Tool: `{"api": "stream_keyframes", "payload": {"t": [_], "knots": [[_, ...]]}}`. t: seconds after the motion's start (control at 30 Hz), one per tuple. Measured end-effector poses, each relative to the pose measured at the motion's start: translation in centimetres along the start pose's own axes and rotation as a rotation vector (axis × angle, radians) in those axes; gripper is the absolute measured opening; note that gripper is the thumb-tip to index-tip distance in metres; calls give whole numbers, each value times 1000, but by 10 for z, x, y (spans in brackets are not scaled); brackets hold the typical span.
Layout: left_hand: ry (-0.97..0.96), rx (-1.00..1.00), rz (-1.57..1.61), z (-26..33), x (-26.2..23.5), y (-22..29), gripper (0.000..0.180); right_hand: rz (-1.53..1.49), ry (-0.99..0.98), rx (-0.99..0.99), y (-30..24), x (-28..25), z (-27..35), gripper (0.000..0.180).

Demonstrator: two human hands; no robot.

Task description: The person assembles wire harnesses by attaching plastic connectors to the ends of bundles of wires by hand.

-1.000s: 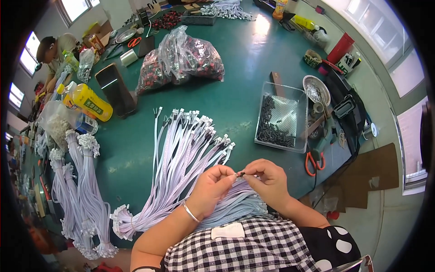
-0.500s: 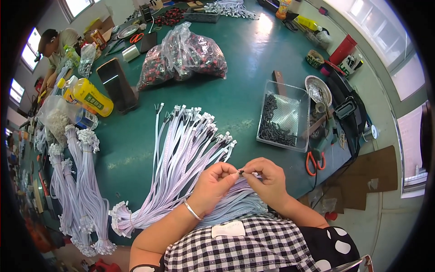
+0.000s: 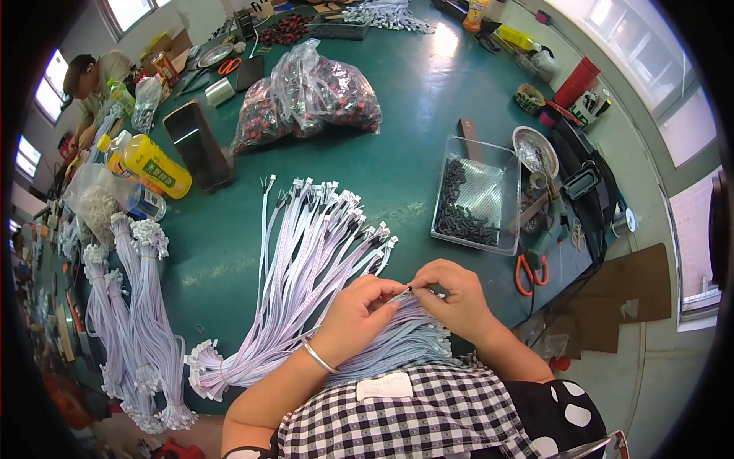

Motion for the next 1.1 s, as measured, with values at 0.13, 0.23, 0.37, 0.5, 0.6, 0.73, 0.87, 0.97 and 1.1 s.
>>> {"api": "stream_keyframes", "payload": {"t": [0.13, 0.23, 0.37, 0.5, 0.6, 0.73, 0.87, 0.97, 1.1], "knots": [[-69, -25, 8, 1, 0, 2, 26, 38, -135, 9, -2, -8, -3, 14], [-92, -110, 153, -1, 1, 7, 30, 100, -197, -83, -4, -10, -6, 14], [-81, -99, 181, 0, 4, 11, 39, 64, -247, -97, -4, -6, -8, 12], [-15, 7, -30, 4, 4, 16, 40, 24, -252, -18, -5, -7, -9, 11], [-18, -41, -90, 9, -2, 10, 42, 8, -238, 12, -5, -8, -8, 11], [-73, -88, -118, 10, -1, 17, 43, -33, -283, 15, -4, -5, -7, 11], [23, -11, -299, 7, -2, 23, 40, 69, -343, -77, -7, -12, -22, 10], [170, 123, -583, -7, -14, 32, 32, 238, -297, -192, -11, -25, -45, 16], [348, 125, -887, -45, -49, 31, 20, 458, -111, -144, -8, -68, -80, 23]]}}
Point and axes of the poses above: each hand's wrist, its own z-axis away from the middle knuckle, its own x-axis out of the palm, y = z × x, the point moved 1 cm from there along -z, towards the middle knuckle, and after that the axes turned 11 degrees about -y, right-handed, at the moved point
